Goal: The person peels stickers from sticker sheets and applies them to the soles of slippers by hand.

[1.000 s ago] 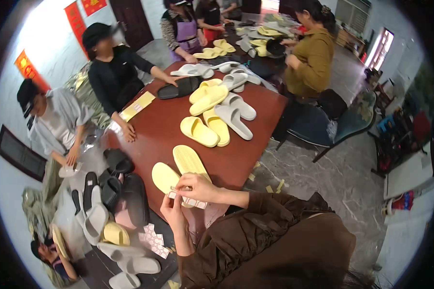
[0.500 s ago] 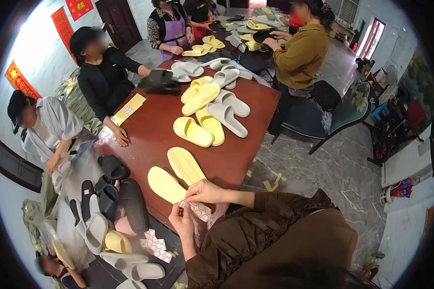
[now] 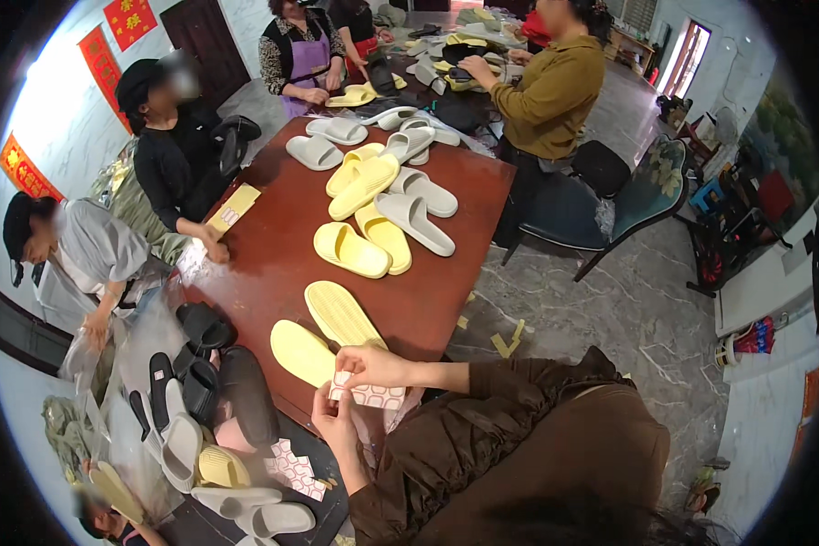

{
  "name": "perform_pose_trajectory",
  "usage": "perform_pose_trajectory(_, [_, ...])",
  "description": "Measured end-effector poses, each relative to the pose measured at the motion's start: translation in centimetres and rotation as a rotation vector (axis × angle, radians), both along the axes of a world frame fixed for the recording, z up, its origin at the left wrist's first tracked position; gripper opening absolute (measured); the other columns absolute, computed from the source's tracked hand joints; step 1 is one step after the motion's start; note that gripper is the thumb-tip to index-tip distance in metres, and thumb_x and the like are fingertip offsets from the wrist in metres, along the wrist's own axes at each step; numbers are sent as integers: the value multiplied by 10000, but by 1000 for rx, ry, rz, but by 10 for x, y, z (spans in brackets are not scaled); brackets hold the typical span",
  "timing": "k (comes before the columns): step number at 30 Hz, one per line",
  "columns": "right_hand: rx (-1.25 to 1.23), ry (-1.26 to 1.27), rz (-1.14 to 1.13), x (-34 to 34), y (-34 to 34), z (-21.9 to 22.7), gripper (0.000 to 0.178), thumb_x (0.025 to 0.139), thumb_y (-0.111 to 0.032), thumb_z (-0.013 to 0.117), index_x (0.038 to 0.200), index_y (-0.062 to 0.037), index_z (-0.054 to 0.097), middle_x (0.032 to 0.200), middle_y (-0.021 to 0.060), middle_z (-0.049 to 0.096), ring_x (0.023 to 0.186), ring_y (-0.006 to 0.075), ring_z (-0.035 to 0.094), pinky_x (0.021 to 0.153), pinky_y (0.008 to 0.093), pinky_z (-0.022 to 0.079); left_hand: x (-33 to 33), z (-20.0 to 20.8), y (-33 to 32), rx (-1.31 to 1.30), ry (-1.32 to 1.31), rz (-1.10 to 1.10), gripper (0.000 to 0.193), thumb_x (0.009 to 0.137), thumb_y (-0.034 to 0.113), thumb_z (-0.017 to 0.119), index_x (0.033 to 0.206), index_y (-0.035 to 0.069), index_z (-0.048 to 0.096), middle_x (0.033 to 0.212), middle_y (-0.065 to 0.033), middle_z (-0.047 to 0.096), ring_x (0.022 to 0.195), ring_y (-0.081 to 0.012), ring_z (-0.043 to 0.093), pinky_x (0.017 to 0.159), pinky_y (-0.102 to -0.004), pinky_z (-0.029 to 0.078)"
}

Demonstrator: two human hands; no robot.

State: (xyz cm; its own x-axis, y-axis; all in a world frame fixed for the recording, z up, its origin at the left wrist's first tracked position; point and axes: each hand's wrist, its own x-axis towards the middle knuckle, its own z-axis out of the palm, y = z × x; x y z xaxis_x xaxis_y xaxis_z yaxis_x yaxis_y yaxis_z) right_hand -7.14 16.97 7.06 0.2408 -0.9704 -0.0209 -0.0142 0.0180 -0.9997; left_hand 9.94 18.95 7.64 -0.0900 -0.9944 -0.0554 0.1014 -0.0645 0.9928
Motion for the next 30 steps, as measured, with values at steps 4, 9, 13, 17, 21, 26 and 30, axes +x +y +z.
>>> perform_pose_trajectory(4, [-166, 96, -86, 1, 4, 12, 207, 799, -123, 765, 977, -54, 683, 871, 59, 671, 851, 182, 648, 772, 332, 499, 7, -9, -7, -25, -16, -52, 111, 955, 57, 651, 1025, -29, 662, 798, 10, 614, 710, -50, 525, 659, -182, 412])
perform_pose_trajectory(9, [-672, 494, -276, 4, 10, 17, 152, 803, -206, 754, 898, -87, 742, 857, 43, 651, 942, 222, 600, 879, 356, 419, 8, -10, -4, -9, 1, -10, 83, 947, 40, 648, 959, -38, 675, 800, -15, 648, 721, -69, 557, 670, -203, 431])
perform_pose_trajectory(13, [-585, 468, -183, 10, 8, 5, 160, 811, -241, 747, 884, -101, 775, 855, 34, 651, 951, 226, 583, 886, 368, 406, 8, -8, 0, -33, -63, 39, 75, 925, 4, 653, 929, -52, 702, 819, -34, 684, 742, -94, 597, 689, -227, 461])
perform_pose_trajectory(17, [-559, 297, -173, 5, -4, 1, 176, 841, -216, 749, 917, -58, 763, 935, 89, 698, 844, 259, 646, 766, 382, 505, 10, -5, -5, -50, -163, 43, 100, 930, 14, 657, 974, -62, 705, 850, -36, 678, 768, -101, 606, 692, -222, 475])
perform_pose_trajectory(21, [-372, 67, -321, 2, -7, 31, 164, 819, -90, 765, 969, -26, 748, 952, 89, 708, 883, 240, 659, 790, 353, 504, -4, 11, -16, 164, 360, 176, 148, 939, 20, 656, 1047, -79, 678, 946, -66, 686, 821, -127, 650, 731, -241, 528])
perform_pose_trajectory(26, [-679, 394, -294, 2, -16, 56, 162, 784, -71, 747, 941, -34, 747, 933, 64, 693, 931, 240, 624, 881, 365, 424, 4, 17, -19, 119, 436, 219, 186, 915, 0, 679, 1078, -87, 670, 978, -106, 710, 848, -142, 682, 762, -258, 551])
perform_pose_trajectory(30, [-823, 507, -218, 12, -18, 55, 128, 804, -141, 737, 907, -68, 754, 902, 48, 693, 869, 222, 608, 826, 373, 408, 3, 15, -15, 94, 426, 209, 179, 901, -13, 689, 1066, -80, 676, 919, -91, 717, 790, -124, 677, 748, -247, 548])
